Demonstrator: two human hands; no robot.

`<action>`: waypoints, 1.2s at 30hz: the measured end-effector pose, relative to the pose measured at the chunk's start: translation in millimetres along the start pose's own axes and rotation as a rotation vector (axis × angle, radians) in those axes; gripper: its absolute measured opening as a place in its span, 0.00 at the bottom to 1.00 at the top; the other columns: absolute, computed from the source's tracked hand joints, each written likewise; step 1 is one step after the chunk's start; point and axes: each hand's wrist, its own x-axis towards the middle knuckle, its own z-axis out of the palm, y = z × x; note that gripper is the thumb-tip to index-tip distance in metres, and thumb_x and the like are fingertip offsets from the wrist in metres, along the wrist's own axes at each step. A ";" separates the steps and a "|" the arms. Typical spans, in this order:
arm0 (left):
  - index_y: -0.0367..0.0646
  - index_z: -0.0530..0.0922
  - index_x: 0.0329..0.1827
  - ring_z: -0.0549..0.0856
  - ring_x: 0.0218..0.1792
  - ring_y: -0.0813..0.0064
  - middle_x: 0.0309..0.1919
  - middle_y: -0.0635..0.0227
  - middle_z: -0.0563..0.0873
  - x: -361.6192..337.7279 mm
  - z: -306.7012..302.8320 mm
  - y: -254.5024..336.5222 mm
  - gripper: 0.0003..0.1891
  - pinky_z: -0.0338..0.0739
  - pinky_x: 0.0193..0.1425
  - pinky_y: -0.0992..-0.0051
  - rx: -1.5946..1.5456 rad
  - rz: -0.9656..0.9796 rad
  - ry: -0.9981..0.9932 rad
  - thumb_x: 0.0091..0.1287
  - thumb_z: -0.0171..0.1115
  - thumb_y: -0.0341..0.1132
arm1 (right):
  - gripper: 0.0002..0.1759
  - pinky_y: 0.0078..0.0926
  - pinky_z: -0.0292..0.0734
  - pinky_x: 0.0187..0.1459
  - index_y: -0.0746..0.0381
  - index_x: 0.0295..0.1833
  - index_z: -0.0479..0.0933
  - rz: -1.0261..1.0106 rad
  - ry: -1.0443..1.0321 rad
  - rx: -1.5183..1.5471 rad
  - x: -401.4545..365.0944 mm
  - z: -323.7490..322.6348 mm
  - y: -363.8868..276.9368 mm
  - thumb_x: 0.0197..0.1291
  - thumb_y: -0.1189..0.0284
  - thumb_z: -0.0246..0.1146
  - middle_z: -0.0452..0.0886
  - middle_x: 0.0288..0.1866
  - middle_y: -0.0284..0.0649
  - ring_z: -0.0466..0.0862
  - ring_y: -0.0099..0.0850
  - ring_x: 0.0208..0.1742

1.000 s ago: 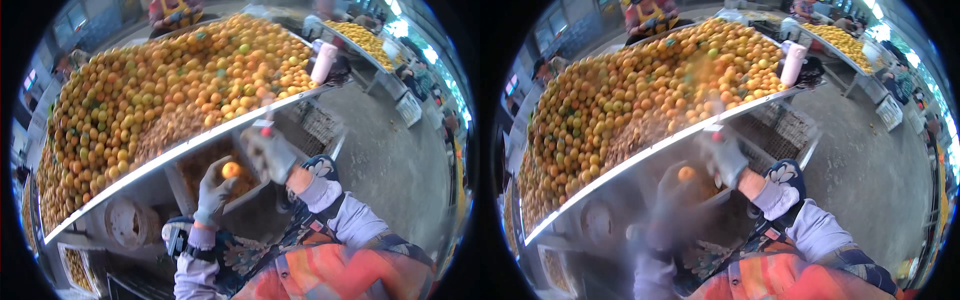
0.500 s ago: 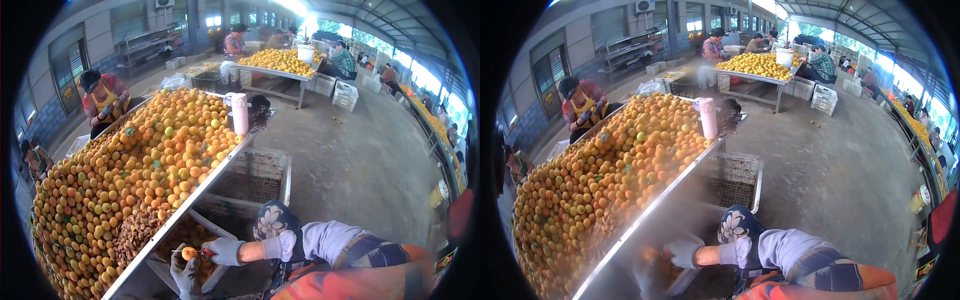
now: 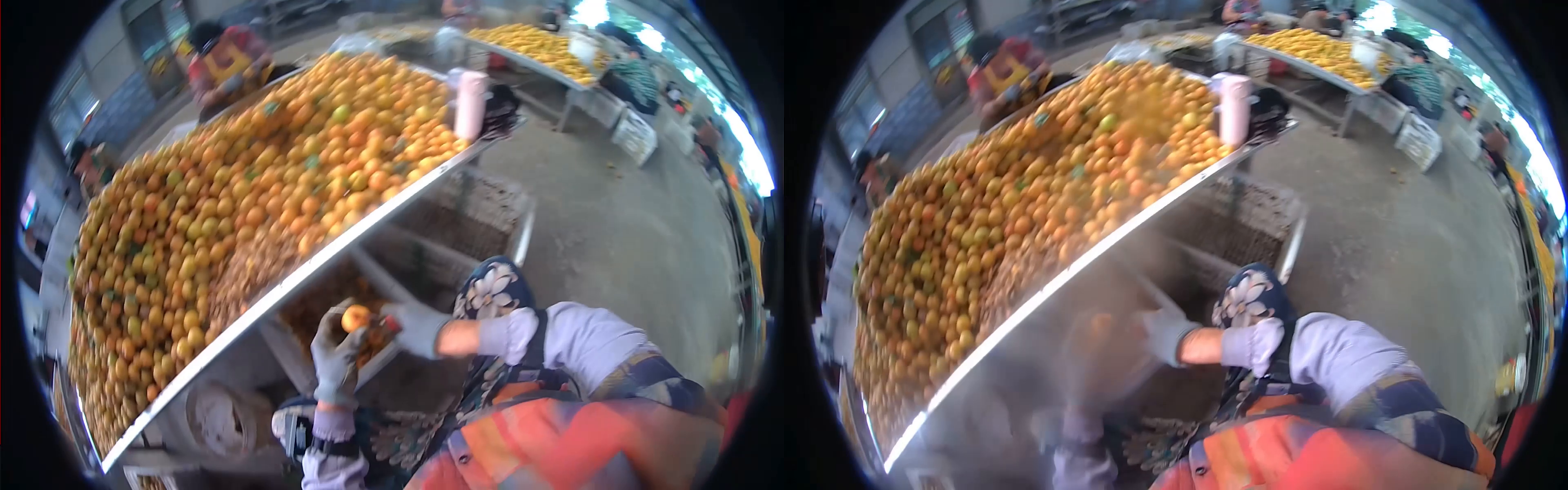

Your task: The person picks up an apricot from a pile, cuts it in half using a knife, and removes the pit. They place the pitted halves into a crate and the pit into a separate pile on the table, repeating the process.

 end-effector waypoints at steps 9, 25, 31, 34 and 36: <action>0.33 0.73 0.61 0.82 0.49 0.75 0.50 0.65 0.82 3.7 -1.2 2.9 0.29 0.77 0.58 0.75 -0.002 -0.038 -0.007 0.57 0.74 0.27 | 0.07 0.47 0.73 0.38 0.62 0.40 0.72 0.056 -0.061 -0.064 2.6 -18.2 -20.1 0.59 0.71 0.58 0.78 0.33 0.56 0.79 0.59 0.41; 0.34 0.74 0.61 0.82 0.45 0.77 0.46 0.66 0.83 4.2 2.1 10.4 0.24 0.78 0.52 0.78 -0.253 -0.235 0.110 0.63 0.69 0.30 | 0.08 0.44 0.72 0.43 0.62 0.40 0.74 0.115 -0.022 0.109 15.9 1.9 -20.2 0.60 0.69 0.54 0.81 0.35 0.54 0.80 0.55 0.41; 0.34 0.72 0.63 0.82 0.45 0.77 0.47 0.66 0.82 4.3 -5.1 -16.2 0.24 0.78 0.52 0.78 -0.154 -0.081 0.106 0.67 0.66 0.33 | 0.09 0.37 0.75 0.45 0.63 0.45 0.76 0.090 0.091 0.208 19.2 37.6 -3.0 0.62 0.71 0.55 0.82 0.39 0.47 0.81 0.42 0.42; 0.34 0.70 0.64 0.83 0.45 0.76 0.47 0.65 0.82 1.6 -1.9 1.9 0.24 0.79 0.52 0.77 -0.251 -0.151 0.142 0.68 0.64 0.34 | 0.11 0.29 0.76 0.46 0.64 0.49 0.76 0.109 0.239 0.260 16.2 81.4 15.3 0.62 0.75 0.55 0.82 0.40 0.42 0.81 0.29 0.42; 0.34 0.69 0.65 0.83 0.45 0.75 0.47 0.65 0.81 -0.1 1.3 10.4 0.24 0.79 0.52 0.76 -0.404 -0.317 0.207 0.69 0.63 0.34 | 0.11 0.29 0.76 0.46 0.64 0.48 0.76 0.186 0.105 0.141 16.6 74.5 4.0 0.62 0.73 0.56 0.82 0.38 0.42 0.81 0.29 0.41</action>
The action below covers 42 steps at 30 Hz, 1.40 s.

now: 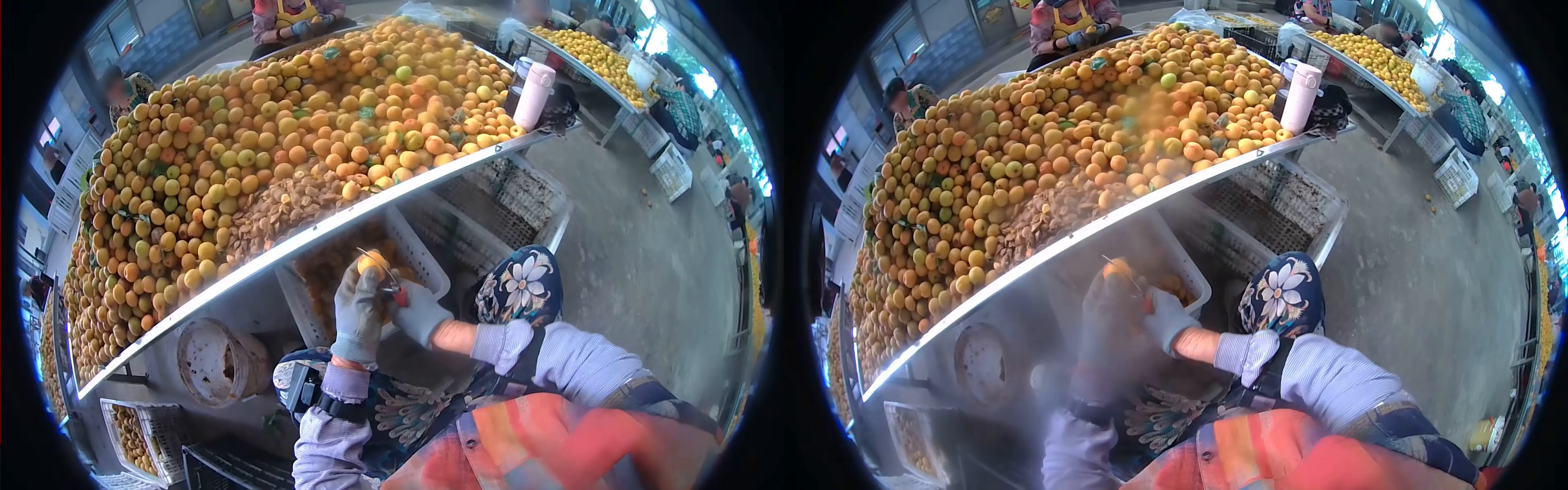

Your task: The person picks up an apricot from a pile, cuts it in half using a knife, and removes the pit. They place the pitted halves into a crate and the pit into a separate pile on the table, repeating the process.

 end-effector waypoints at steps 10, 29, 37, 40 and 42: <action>0.36 0.69 0.64 0.83 0.47 0.75 0.48 0.62 0.82 19.1 -7.6 -7.7 0.24 0.79 0.55 0.73 0.156 0.132 -0.003 0.69 0.64 0.35 | 0.08 0.30 0.76 0.39 0.62 0.44 0.77 -0.007 -0.161 -0.074 12.3 -42.2 -19.8 0.60 0.72 0.58 0.80 0.32 0.40 0.82 0.35 0.37; 0.36 0.75 0.56 0.81 0.43 0.81 0.44 0.68 0.82 18.3 -6.7 -10.5 0.18 0.77 0.47 0.79 0.239 0.051 0.091 0.70 0.62 0.39 | 0.12 0.31 0.77 0.43 0.63 0.49 0.77 -0.074 -0.020 0.098 15.5 -4.3 -8.7 0.64 0.68 0.57 0.83 0.38 0.45 0.83 0.36 0.41; 0.37 0.77 0.54 0.80 0.37 0.83 0.39 0.71 0.83 23.2 -11.1 -19.8 0.18 0.76 0.44 0.81 0.184 0.119 0.095 0.70 0.62 0.42 | 0.13 0.33 0.77 0.48 0.63 0.49 0.77 -0.105 -0.045 0.132 12.2 -15.9 -18.8 0.64 0.69 0.57 0.83 0.45 0.46 0.83 0.37 0.47; 0.36 0.77 0.52 0.81 0.36 0.82 0.37 0.70 0.83 26.7 -9.8 -21.6 0.19 0.76 0.42 0.81 0.257 0.108 0.136 0.70 0.63 0.43 | 0.13 0.31 0.77 0.45 0.65 0.47 0.77 -0.081 -0.031 0.164 14.1 -11.5 -15.2 0.61 0.69 0.58 0.83 0.41 0.43 0.83 0.33 0.43; 0.36 0.77 0.52 0.81 0.35 0.82 0.37 0.70 0.83 26.5 -12.4 -17.7 0.19 0.77 0.41 0.81 0.279 0.098 0.149 0.70 0.63 0.44 | 0.11 0.28 0.76 0.38 0.64 0.45 0.77 0.028 -0.188 0.306 13.6 -11.4 -20.4 0.61 0.68 0.59 0.82 0.36 0.40 0.81 0.30 0.36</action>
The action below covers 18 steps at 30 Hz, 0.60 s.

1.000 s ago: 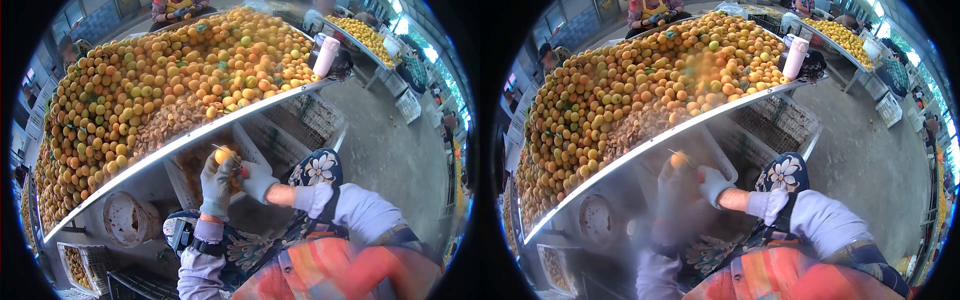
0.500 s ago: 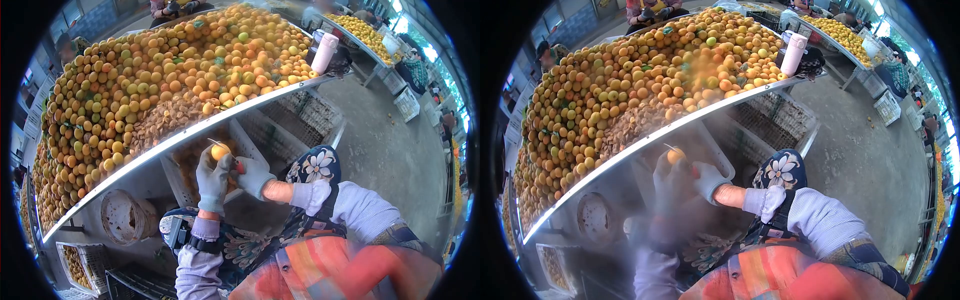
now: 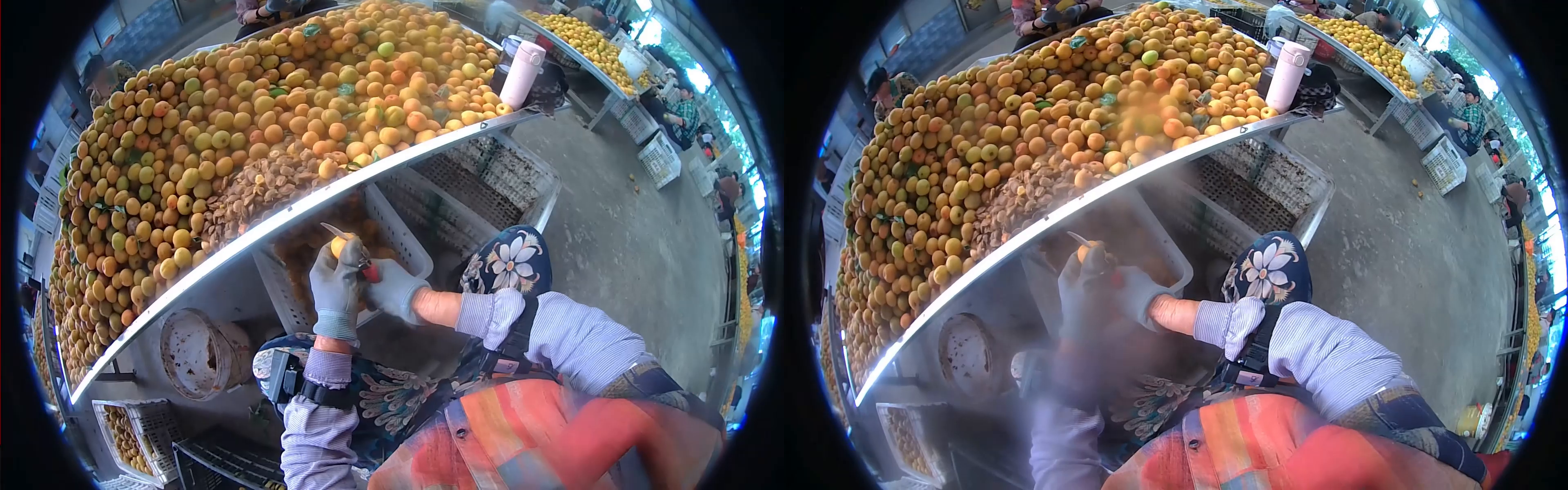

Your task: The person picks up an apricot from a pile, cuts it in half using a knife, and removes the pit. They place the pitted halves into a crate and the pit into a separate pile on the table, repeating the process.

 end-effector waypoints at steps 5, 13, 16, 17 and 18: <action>0.36 0.77 0.53 0.82 0.35 0.82 0.38 0.67 0.85 -8.4 -4.6 13.7 0.20 0.78 0.39 0.81 -0.094 -0.043 -0.077 0.69 0.64 0.44 | 0.09 0.17 0.59 0.15 0.57 0.36 0.75 0.418 -0.353 0.256 -19.1 -21.1 -64.7 0.61 0.63 0.61 0.72 0.24 0.26 0.68 0.15 0.16; 0.37 0.71 0.61 0.82 0.41 0.77 0.45 0.62 0.83 -11.1 1.0 15.3 0.23 0.79 0.46 0.75 -0.107 0.065 -0.260 0.69 0.63 0.42 | 0.09 0.15 0.68 0.27 0.59 0.47 0.78 -0.080 -0.137 0.128 -18.0 -20.8 -2.6 0.63 0.70 0.61 0.77 0.28 0.29 0.73 0.15 0.27; 0.37 0.68 0.63 0.81 0.43 0.78 0.47 0.63 0.82 -12.9 2.7 11.6 0.27 0.78 0.51 0.78 -0.115 0.175 -0.248 0.66 0.67 0.40 | 0.11 0.12 0.70 0.31 0.60 0.51 0.78 -0.092 -0.028 0.165 -32.4 -35.1 -12.7 0.64 0.71 0.61 0.80 0.32 0.32 0.74 0.12 0.31; 0.37 0.69 0.62 0.81 0.44 0.77 0.47 0.64 0.82 -11.7 0.8 11.5 0.26 0.78 0.52 0.77 -0.101 0.169 -0.203 0.66 0.67 0.40 | 0.11 0.13 0.69 0.28 0.59 0.51 0.78 -0.088 0.049 0.156 -32.5 -41.0 -14.2 0.65 0.70 0.61 0.79 0.30 0.32 0.73 0.12 0.28; 0.38 0.70 0.61 0.81 0.44 0.76 0.46 0.64 0.82 -10.2 -1.2 12.0 0.26 0.77 0.53 0.77 -0.084 0.164 -0.160 0.66 0.68 0.40 | 0.11 0.13 0.68 0.25 0.59 0.51 0.78 -0.086 0.128 0.150 -30.5 -45.8 -19.2 0.66 0.69 0.61 0.78 0.28 0.33 0.72 0.13 0.24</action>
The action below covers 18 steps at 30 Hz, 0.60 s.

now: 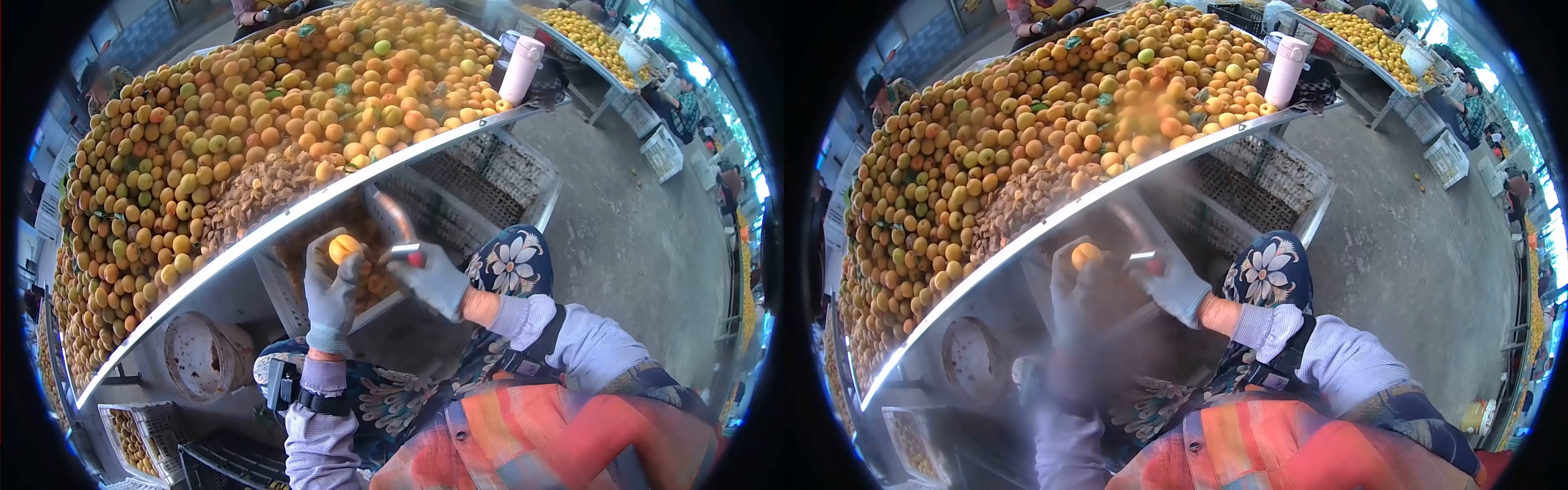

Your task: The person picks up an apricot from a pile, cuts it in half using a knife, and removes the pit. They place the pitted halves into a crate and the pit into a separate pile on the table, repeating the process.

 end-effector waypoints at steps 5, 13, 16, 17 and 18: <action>0.35 0.78 0.51 0.84 0.43 0.71 0.43 0.62 0.85 -5.4 7.9 1.2 0.26 0.78 0.50 0.72 0.435 0.172 -0.010 0.57 0.74 0.45 | 0.19 0.16 0.63 0.09 0.57 0.53 0.74 0.290 0.033 0.374 10.5 -1.5 -54.6 0.65 0.56 0.62 0.74 0.25 0.31 0.68 0.17 0.13; 0.38 0.78 0.50 0.85 0.41 0.57 0.40 0.54 0.85 -10.7 7.0 0.5 0.26 0.78 0.47 0.66 0.860 0.369 -0.082 0.61 0.68 0.52 | 0.23 0.21 0.72 0.49 0.63 0.54 0.77 0.240 -0.012 0.416 21.5 21.9 -19.0 0.63 0.56 0.63 0.79 0.43 0.32 0.76 0.22 0.44; 0.36 0.78 0.50 0.84 0.39 0.64 0.38 0.56 0.84 -10.7 11.2 -0.6 0.26 0.78 0.45 0.69 0.641 0.202 -0.013 0.66 0.63 0.54 | 0.22 0.21 0.72 0.48 0.63 0.52 0.77 0.224 0.020 0.438 30.1 31.9 -9.1 0.63 0.56 0.63 0.78 0.42 0.32 0.76 0.21 0.44; 0.36 0.77 0.50 0.83 0.39 0.69 0.38 0.58 0.83 -10.8 10.8 -2.7 0.26 0.77 0.45 0.71 0.576 0.197 0.004 0.69 0.59 0.54 | 0.21 0.21 0.72 0.47 0.63 0.51 0.77 0.213 0.053 0.417 30.3 36.2 -12.7 0.63 0.56 0.62 0.78 0.42 0.32 0.76 0.20 0.44; 0.35 0.77 0.50 0.81 0.39 0.73 0.38 0.60 0.83 -11.3 9.4 -5.1 0.25 0.76 0.46 0.73 0.511 0.192 0.024 0.72 0.55 0.54 | 0.21 0.21 0.72 0.47 0.63 0.51 0.77 0.215 0.051 0.416 27.4 38.0 -16.3 0.63 0.56 0.62 0.78 0.42 0.32 0.76 0.20 0.44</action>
